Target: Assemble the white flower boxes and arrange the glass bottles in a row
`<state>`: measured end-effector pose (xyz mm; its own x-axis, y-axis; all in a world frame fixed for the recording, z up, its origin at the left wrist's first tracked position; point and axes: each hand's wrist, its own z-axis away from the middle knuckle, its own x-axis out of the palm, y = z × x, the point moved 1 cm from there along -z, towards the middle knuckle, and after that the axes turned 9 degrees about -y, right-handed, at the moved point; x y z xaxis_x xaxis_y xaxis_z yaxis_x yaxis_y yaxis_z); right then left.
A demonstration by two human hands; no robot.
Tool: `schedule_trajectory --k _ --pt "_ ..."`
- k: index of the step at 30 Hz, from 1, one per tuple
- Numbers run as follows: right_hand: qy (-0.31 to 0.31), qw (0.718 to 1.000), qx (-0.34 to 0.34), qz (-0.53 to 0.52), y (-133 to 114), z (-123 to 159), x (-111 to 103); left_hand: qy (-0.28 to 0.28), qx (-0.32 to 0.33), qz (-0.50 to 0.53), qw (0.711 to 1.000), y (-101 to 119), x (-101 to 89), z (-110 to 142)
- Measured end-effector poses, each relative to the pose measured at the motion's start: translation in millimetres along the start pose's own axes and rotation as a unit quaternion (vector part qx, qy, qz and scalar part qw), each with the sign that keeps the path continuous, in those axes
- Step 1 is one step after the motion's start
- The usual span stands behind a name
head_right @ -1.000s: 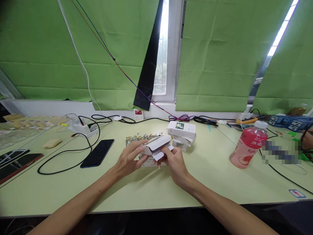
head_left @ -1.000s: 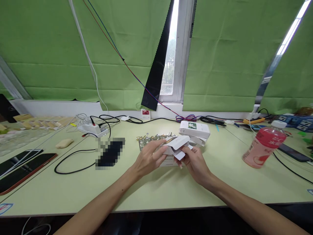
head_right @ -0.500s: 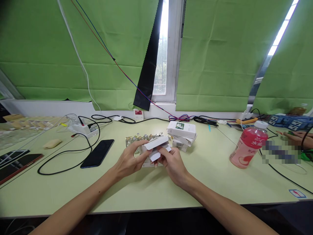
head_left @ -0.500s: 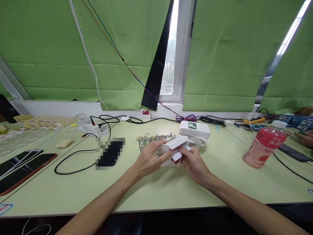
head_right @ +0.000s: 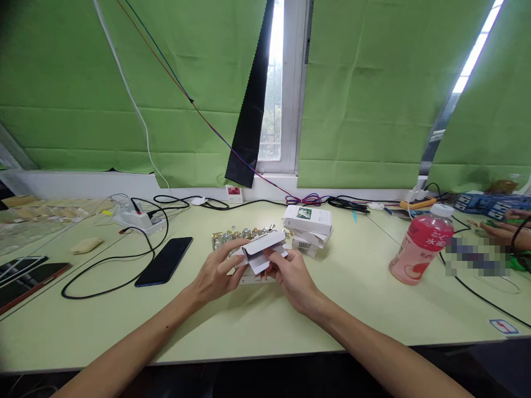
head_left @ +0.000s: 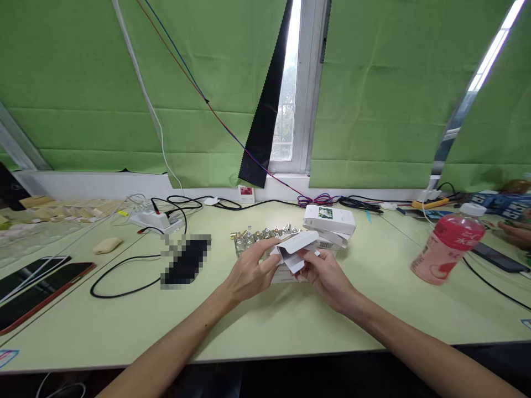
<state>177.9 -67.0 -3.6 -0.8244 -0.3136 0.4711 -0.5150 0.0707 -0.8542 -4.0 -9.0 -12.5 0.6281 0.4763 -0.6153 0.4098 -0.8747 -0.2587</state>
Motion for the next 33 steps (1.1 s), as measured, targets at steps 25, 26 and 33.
schedule_trajectory --k 25,26,33 --pt "0.090 0.957 -0.151 0.230 -9.2 3.1 -12.5 0.115 -0.039 0.064 0.991 -2.7 -0.6 -3.2" --pt "0.105 0.945 -0.174 0.257 -10.4 4.3 -13.5 0.121 -0.050 0.077 0.988 -2.6 -0.4 -2.9" --pt "0.118 0.837 -0.341 0.412 -13.0 4.8 -21.0 0.116 -0.163 0.192 0.961 -1.5 6.5 3.1"
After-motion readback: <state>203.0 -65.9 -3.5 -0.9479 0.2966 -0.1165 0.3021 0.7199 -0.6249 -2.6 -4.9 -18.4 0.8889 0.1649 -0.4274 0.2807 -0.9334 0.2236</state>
